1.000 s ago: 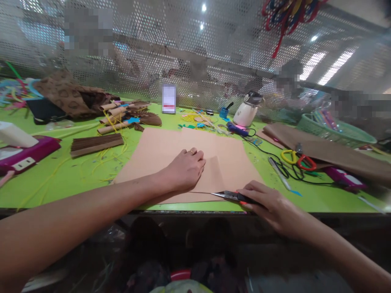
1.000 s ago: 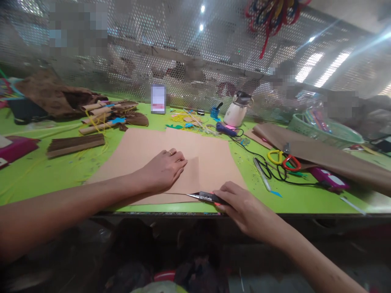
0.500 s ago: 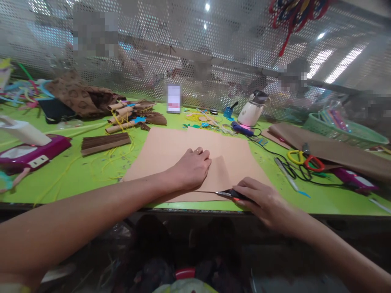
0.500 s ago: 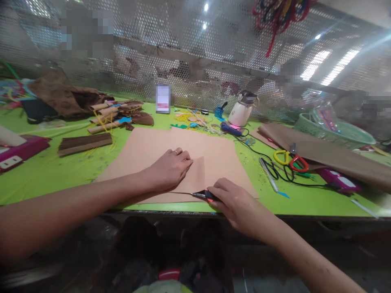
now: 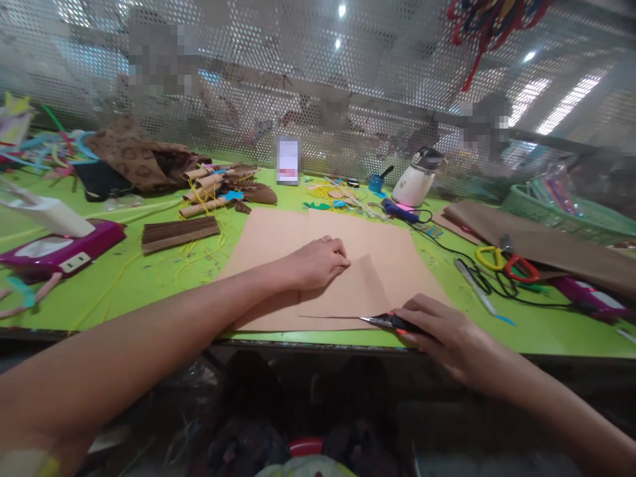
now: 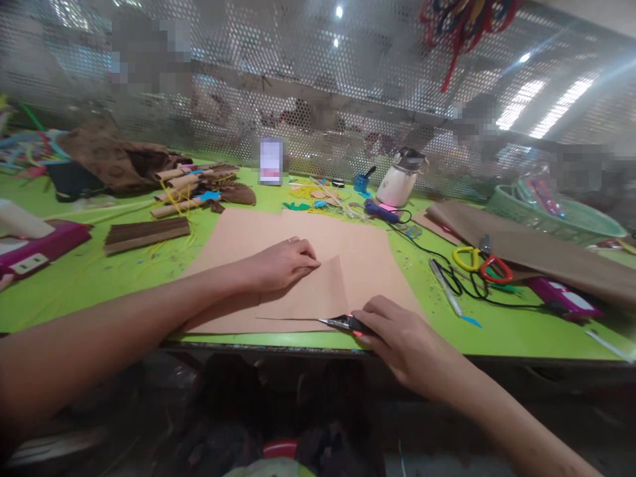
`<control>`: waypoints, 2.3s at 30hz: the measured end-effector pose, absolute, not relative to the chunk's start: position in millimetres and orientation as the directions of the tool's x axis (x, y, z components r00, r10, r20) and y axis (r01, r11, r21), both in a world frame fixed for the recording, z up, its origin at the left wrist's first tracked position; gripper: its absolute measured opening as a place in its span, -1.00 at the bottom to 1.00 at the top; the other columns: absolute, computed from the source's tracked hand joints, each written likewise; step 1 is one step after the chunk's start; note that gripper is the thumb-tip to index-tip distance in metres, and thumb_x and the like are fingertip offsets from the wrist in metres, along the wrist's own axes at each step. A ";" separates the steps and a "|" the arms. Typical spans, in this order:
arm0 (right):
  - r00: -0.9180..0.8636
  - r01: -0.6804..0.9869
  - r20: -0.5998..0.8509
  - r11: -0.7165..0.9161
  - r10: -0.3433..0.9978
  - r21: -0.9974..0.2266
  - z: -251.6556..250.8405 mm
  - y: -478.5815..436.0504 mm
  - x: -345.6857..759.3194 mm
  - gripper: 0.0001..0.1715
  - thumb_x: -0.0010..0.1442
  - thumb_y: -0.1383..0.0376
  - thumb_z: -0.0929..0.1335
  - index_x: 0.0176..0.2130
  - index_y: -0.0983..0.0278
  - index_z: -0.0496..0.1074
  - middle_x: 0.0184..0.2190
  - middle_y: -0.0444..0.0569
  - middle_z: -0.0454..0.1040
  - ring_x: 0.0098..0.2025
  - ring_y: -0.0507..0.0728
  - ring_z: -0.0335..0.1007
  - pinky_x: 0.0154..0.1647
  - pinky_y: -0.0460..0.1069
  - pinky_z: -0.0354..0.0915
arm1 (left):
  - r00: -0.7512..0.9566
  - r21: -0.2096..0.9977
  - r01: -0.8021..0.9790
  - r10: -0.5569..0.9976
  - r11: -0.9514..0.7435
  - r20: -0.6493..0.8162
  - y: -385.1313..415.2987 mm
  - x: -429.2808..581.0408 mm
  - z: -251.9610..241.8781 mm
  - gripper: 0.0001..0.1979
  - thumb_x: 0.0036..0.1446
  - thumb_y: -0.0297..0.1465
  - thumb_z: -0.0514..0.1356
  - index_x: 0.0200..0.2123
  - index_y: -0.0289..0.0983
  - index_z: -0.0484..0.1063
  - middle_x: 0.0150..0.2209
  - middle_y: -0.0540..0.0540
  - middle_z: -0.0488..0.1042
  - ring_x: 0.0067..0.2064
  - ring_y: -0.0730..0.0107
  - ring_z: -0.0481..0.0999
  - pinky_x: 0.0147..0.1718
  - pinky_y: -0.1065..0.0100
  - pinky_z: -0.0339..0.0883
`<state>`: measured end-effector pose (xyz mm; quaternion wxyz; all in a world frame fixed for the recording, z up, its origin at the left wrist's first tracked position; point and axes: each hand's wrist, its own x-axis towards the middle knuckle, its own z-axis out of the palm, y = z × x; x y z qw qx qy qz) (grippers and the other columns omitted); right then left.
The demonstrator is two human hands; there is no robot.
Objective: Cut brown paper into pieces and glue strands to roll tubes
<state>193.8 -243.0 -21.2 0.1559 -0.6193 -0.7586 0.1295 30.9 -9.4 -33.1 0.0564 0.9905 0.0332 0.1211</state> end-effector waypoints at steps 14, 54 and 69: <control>-0.219 0.902 0.088 0.236 0.972 -0.361 -20.5 -235.4 181.6 -0.75 0.35 0.30 0.16 -0.05 0.27 0.33 -0.18 0.10 0.35 -0.18 0.14 0.32 -0.20 0.03 0.29 | 0.962 0.304 -0.028 0.056 -0.952 0.266 9.4 30.3 -43.7 -0.73 0.27 -0.41 0.03 -0.10 -0.24 0.51 -0.07 -0.16 0.41 -0.07 0.32 0.32 -0.01 0.28 0.19; -0.207 0.894 0.078 0.222 0.975 -0.388 -8.9 -205.3 132.3 -0.78 0.31 0.36 0.19 -0.14 0.33 0.38 -0.23 0.08 0.35 -0.18 0.16 0.27 -0.19 0.04 0.28 | 0.933 0.244 -0.132 -0.037 -0.961 0.358 12.5 29.3 -49.9 -0.72 0.30 -0.38 0.00 -0.11 -0.32 0.46 -0.11 -0.23 0.40 -0.13 0.27 0.32 -0.12 0.25 0.21; 0.354 0.849 0.405 -0.108 0.843 -0.517 -25.1 -197.5 224.9 -0.64 0.21 0.17 0.28 -0.05 0.28 0.42 -0.19 0.08 0.49 -0.21 0.18 0.41 -0.21 0.05 0.34 | 0.945 0.194 -0.056 0.011 -0.979 0.327 8.0 21.2 -42.6 -0.74 0.28 -0.38 0.01 -0.09 -0.31 0.43 -0.09 -0.24 0.40 -0.09 0.22 0.34 -0.05 0.21 0.19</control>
